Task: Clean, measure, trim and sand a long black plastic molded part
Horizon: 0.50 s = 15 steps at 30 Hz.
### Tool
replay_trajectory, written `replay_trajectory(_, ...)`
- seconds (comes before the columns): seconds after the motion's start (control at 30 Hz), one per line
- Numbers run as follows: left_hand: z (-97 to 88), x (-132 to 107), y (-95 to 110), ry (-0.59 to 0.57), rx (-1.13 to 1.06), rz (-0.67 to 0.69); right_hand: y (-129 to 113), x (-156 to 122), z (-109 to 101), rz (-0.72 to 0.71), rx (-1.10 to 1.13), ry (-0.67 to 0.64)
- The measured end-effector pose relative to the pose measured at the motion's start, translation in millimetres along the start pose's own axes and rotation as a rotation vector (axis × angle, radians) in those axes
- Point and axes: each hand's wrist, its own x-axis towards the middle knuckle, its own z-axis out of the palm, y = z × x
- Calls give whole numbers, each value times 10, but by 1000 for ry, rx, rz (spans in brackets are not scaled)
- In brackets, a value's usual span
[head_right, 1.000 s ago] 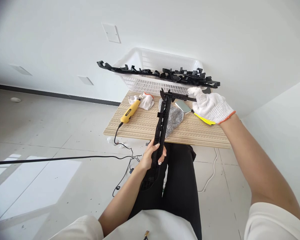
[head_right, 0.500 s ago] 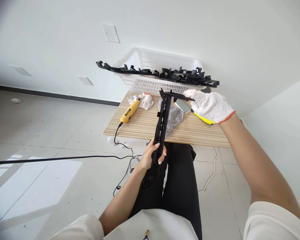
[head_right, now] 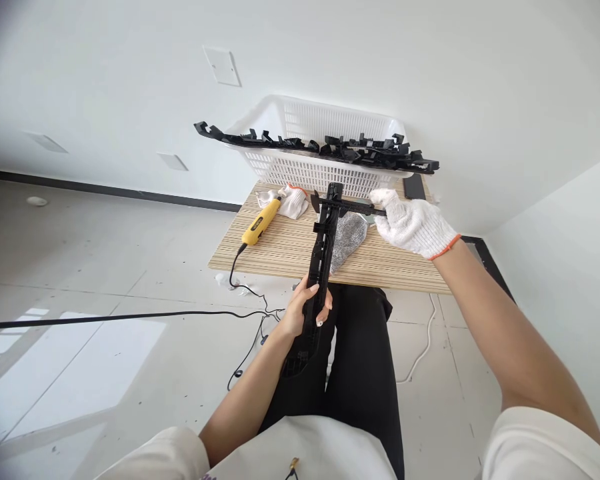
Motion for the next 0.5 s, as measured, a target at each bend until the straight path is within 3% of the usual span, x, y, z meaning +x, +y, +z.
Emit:
replay_trajectory(0.3, 6, -6, -4, 8, 10, -14, 3, -80, 63, -27, -71, 10)
replay_trajectory(0.5, -7, 4, -7, 10, 21, -11, 15, -83, 53, -81, -4, 44)
